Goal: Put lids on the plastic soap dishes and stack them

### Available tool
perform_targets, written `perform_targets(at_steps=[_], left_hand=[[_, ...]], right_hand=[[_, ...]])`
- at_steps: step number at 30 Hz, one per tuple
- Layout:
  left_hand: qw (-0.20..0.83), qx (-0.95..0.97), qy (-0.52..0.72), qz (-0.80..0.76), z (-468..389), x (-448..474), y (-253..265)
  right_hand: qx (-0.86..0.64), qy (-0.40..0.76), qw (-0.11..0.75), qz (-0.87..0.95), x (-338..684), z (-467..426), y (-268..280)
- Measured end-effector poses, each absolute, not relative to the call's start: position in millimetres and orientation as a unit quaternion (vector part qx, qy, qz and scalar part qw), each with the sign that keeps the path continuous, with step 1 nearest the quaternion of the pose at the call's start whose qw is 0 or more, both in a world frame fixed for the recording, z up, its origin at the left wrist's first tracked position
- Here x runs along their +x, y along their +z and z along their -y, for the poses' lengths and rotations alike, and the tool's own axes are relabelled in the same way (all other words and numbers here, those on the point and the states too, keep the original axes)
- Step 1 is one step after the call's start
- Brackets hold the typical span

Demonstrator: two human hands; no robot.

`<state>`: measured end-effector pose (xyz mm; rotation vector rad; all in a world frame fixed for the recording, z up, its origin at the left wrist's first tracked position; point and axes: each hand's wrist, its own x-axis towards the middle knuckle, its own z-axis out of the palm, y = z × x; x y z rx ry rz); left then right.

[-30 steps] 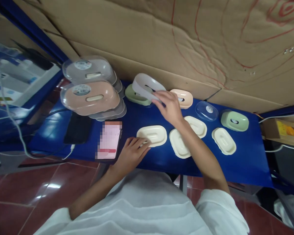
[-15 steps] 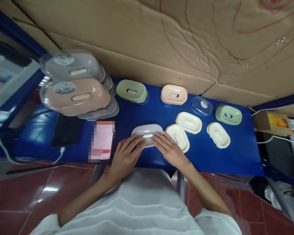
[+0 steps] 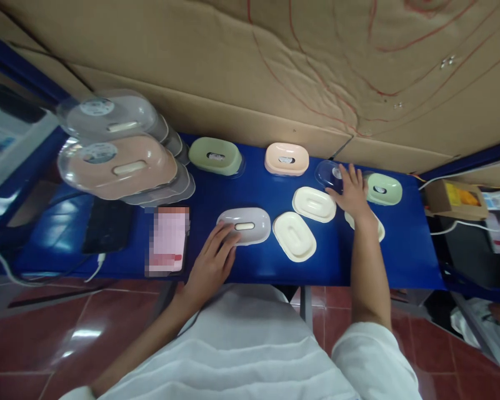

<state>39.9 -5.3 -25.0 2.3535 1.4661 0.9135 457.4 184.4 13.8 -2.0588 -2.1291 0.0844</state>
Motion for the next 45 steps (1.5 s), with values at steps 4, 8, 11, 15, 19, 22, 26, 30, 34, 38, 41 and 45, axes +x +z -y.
perform_targets(at_steps=[4,8,11,15,19,22,26,30,34,38,41,45], left_hand=[[0.099,0.77,0.339,-0.531,8,40,-22],[0.176,0.732,0.358,-0.552,6,38,-20],[0.239,0.7,0.37,-0.562,2,38,-23],[0.25,0.689,0.397,-0.552,-2,38,-29],[0.243,0.692,0.397,-0.552,-1,37,-30],[0.251,0.693,0.389,-0.553,0,37,-28],[0.25,0.698,0.381,-0.553,0,38,-27],[0.159,0.74,0.356,-0.549,5,38,-26],[0.05,0.777,0.328,-0.534,13,38,-18],[0.023,0.797,0.277,-0.536,23,35,-9],[0.02,0.791,0.257,-0.554,29,31,-7],[0.029,0.775,0.255,-0.578,16,26,-6]], right_hand=[[-0.65,0.066,0.138,0.744,480,-199,16],[-0.607,0.082,0.249,0.75,440,-146,34],[-0.568,0.088,0.289,0.765,379,-86,36],[-0.457,0.122,0.25,0.845,304,-36,19],[-0.408,0.127,0.197,0.882,278,-31,6],[-0.393,0.101,0.176,0.897,279,-34,2],[-0.37,0.088,0.156,0.912,285,-34,5],[-0.35,0.104,0.142,0.92,290,-47,24],[-0.373,0.093,0.177,0.906,270,-114,46],[-0.383,0.072,0.161,0.907,209,-210,33],[-0.401,0.117,0.143,0.897,175,-253,14],[-0.432,0.143,0.212,0.865,203,-242,18]])
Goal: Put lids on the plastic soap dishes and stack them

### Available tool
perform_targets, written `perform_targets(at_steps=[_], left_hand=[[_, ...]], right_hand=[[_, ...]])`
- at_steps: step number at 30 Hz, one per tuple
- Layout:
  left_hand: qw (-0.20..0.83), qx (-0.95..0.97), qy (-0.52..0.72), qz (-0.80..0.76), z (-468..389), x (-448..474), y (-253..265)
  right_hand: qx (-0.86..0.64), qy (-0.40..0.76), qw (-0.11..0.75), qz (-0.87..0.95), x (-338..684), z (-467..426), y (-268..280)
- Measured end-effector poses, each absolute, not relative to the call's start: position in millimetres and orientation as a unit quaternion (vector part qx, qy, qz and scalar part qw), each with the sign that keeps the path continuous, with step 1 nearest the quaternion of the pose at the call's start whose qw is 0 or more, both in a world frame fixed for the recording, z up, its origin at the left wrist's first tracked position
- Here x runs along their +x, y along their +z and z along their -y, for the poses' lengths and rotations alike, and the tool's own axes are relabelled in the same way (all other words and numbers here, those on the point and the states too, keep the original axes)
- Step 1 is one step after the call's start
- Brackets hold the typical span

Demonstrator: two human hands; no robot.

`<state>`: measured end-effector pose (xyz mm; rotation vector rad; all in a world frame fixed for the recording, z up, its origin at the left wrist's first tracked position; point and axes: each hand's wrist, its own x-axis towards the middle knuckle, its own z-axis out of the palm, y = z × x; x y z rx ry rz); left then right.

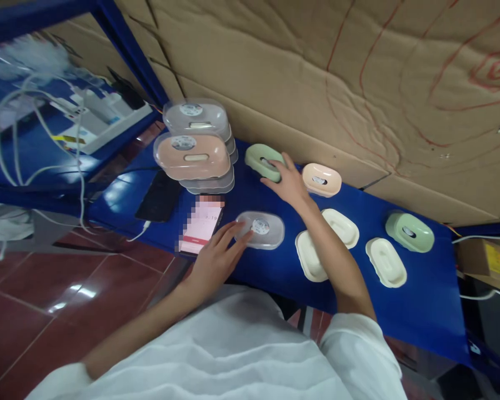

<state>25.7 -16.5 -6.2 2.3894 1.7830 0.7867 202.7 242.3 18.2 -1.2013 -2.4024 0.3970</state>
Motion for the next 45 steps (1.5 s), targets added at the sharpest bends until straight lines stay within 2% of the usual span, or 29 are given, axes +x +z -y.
perform_targets(at_steps=[3,6,9,12,16,21,23,27,33,39,42,45], left_hand=[[0.043,0.758,0.252,-0.6,-21,25,-4],[0.086,0.746,0.259,-0.608,-69,32,2],[0.109,0.748,0.297,-0.584,-93,40,12],[0.155,0.775,0.349,-0.504,-75,41,19],[0.197,0.798,0.334,-0.461,-22,32,13],[0.14,0.771,0.358,-0.507,9,29,-6],[0.098,0.795,0.325,-0.503,8,32,-10],[0.052,0.841,0.245,-0.479,1,32,-11],[0.065,0.803,0.298,-0.511,-7,21,-11],[0.062,0.767,0.277,-0.576,-21,26,-11],[0.07,0.801,0.265,-0.531,-18,39,-3],[0.108,0.875,0.224,-0.415,-8,54,4]], right_hand=[[-0.457,0.102,0.281,0.838,263,-192,41],[-0.495,0.06,0.3,0.813,311,-123,59],[-0.506,0.052,0.287,0.812,324,-62,53],[-0.481,0.065,0.236,0.842,307,-28,32],[-0.436,0.086,0.186,0.876,275,-28,10],[-0.435,0.148,0.221,0.86,271,-52,5],[-0.469,0.114,0.224,0.847,280,-64,8],[-0.525,0.032,0.172,0.833,304,-75,22],[-0.584,-0.018,0.158,0.796,324,-15,27],[-0.535,0.072,0.126,0.832,327,31,9],[-0.505,0.123,0.149,0.841,343,6,9],[-0.591,0.055,0.182,0.784,372,-35,7]])
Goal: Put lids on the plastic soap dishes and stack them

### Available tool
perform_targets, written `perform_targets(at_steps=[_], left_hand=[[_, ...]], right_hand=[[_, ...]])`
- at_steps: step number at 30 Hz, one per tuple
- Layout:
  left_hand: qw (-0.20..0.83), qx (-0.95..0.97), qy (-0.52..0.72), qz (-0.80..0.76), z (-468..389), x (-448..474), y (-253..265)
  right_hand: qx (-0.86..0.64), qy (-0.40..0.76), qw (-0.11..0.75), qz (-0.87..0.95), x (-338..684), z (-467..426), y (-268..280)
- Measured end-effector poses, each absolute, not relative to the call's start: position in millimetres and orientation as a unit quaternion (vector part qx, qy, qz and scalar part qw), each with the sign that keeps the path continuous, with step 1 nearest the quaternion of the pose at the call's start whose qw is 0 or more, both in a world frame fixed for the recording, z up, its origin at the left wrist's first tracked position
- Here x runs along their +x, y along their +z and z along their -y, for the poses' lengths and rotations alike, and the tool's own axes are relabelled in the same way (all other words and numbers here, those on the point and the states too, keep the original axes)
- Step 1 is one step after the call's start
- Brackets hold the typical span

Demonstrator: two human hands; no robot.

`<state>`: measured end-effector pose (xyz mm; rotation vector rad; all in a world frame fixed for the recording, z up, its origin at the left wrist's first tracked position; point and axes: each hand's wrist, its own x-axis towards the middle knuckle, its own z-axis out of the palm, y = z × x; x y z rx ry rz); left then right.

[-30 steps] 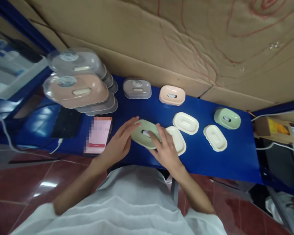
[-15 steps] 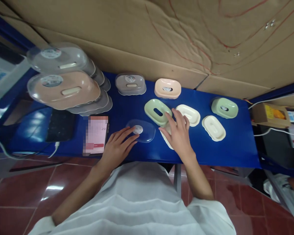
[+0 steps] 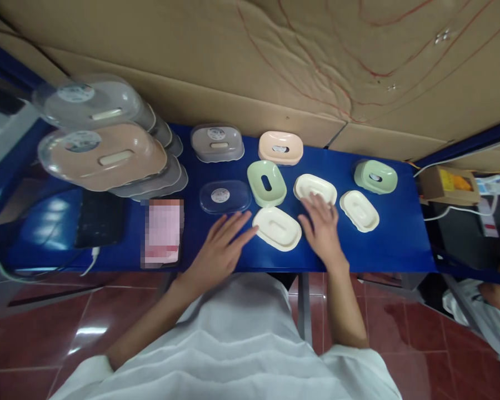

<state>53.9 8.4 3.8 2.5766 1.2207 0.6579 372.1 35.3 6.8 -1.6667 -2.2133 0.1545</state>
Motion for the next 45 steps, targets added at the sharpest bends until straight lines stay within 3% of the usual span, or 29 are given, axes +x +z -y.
perform_targets(at_steps=[3,10,16,21,28,37,45], left_hand=[[0.116,0.912,0.179,-0.349,1,64,2],[0.069,0.883,0.229,-0.404,21,37,-11],[0.058,0.855,0.26,-0.445,26,13,-11],[0.087,0.829,0.298,-0.466,20,15,-17],[0.048,0.869,0.26,-0.419,14,15,-13],[0.077,0.861,0.263,-0.428,23,3,-18],[0.08,0.844,0.291,-0.444,27,4,-10]], right_hand=[[-0.652,-0.007,0.162,0.741,399,-69,0],[-0.634,-0.034,0.145,0.759,370,-79,7],[-0.509,0.04,0.16,0.845,296,-80,13],[-0.478,0.108,0.219,0.844,313,-43,24],[-0.364,0.16,0.169,0.902,312,9,30],[-0.336,0.097,0.122,0.929,290,-17,6],[-0.369,0.153,0.183,0.899,273,-96,14]])
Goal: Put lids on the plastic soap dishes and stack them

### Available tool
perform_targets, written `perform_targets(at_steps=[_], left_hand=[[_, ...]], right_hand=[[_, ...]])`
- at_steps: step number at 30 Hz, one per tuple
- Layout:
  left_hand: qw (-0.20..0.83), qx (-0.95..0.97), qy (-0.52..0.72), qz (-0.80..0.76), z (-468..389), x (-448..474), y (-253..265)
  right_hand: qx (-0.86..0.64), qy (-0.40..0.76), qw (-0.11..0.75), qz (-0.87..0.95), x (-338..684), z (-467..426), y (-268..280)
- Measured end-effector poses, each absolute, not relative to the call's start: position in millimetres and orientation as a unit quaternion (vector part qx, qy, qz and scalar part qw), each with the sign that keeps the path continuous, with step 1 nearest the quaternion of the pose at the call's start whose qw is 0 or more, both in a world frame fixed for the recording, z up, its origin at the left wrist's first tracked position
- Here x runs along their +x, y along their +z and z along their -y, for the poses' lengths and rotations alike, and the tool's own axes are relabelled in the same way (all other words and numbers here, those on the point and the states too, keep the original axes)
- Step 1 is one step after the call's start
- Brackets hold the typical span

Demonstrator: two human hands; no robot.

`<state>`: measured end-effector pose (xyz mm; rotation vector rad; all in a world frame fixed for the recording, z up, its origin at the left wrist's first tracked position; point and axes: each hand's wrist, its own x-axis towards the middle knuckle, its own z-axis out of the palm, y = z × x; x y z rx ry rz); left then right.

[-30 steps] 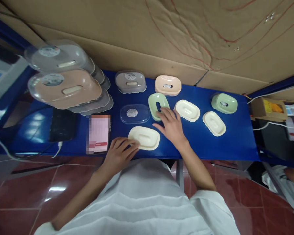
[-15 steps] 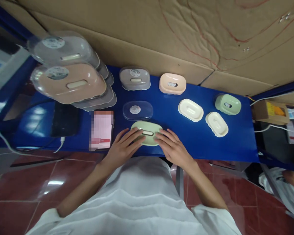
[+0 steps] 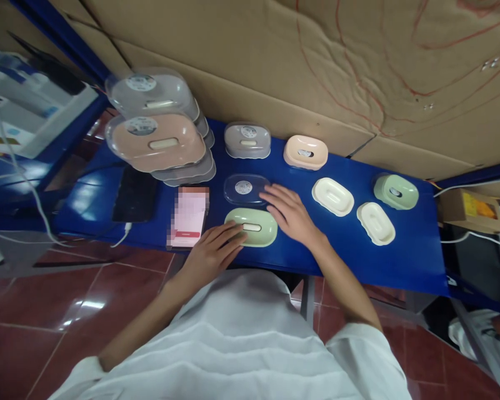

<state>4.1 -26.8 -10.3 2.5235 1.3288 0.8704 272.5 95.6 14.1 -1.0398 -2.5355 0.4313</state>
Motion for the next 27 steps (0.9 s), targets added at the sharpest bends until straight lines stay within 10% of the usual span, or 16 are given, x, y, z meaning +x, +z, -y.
perform_targets(at_steps=[27], left_hand=[[0.055,0.791,0.332,-0.51,3,-1,-16]], right_hand=[[-0.308,0.147,0.14,0.93,277,-58,1]])
